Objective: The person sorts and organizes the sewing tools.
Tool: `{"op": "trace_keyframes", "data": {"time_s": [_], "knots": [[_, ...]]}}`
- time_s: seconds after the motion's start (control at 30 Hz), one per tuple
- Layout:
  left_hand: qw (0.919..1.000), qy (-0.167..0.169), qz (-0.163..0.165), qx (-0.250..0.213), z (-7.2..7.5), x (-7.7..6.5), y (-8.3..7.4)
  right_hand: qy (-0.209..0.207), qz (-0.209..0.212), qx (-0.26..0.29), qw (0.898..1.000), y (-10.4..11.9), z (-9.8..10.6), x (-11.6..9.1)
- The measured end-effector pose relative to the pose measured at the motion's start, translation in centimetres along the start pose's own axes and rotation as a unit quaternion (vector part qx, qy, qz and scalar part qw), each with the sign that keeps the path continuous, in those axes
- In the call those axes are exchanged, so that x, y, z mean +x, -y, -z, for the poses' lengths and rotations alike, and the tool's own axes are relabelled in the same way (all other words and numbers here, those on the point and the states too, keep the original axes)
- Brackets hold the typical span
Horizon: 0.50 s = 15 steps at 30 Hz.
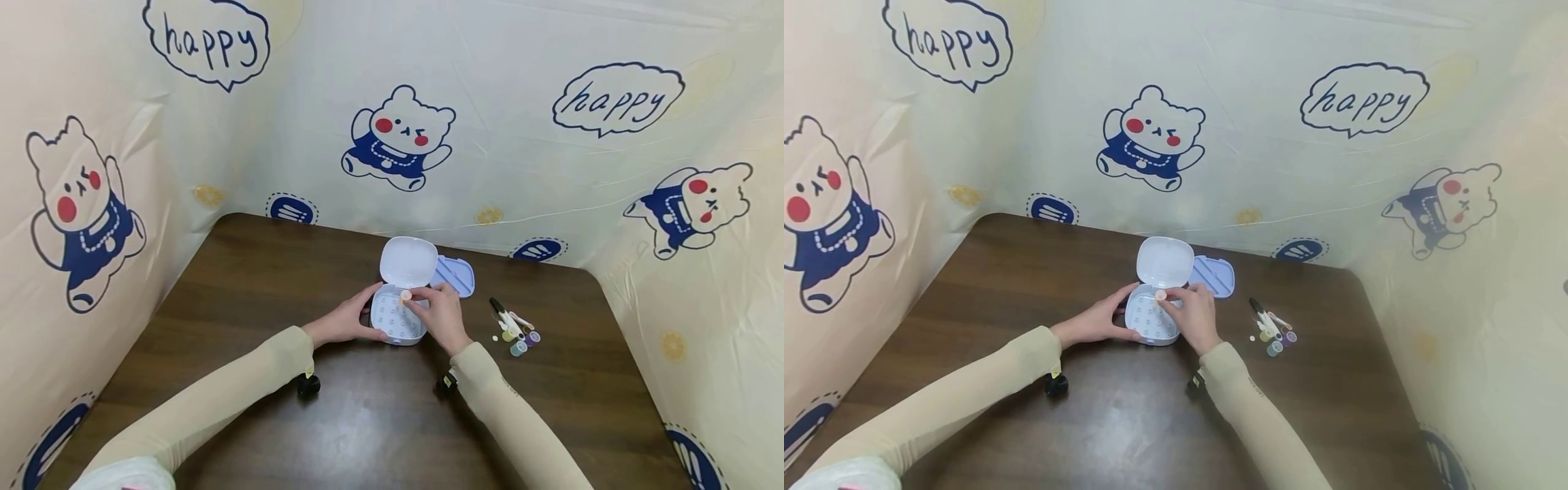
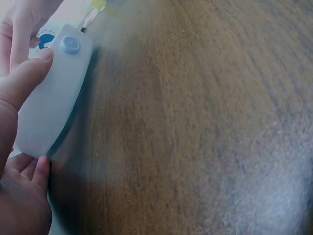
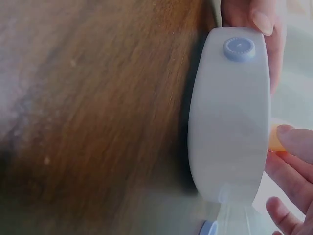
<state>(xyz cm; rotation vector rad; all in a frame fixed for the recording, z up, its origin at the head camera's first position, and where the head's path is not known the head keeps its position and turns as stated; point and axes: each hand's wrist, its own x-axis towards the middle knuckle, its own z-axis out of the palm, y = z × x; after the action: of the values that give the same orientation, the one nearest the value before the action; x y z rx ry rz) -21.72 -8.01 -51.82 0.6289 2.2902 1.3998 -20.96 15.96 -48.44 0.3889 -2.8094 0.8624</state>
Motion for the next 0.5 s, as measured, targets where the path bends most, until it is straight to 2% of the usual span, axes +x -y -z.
{"op": "trace_keyframes", "data": {"time_s": [0.5], "knots": [[0.9999,0.0,-0.01,0.0,0.0,0.4,0.5,0.042,0.02,-0.039,0.998,1.2,-1.3,1.7]]}}
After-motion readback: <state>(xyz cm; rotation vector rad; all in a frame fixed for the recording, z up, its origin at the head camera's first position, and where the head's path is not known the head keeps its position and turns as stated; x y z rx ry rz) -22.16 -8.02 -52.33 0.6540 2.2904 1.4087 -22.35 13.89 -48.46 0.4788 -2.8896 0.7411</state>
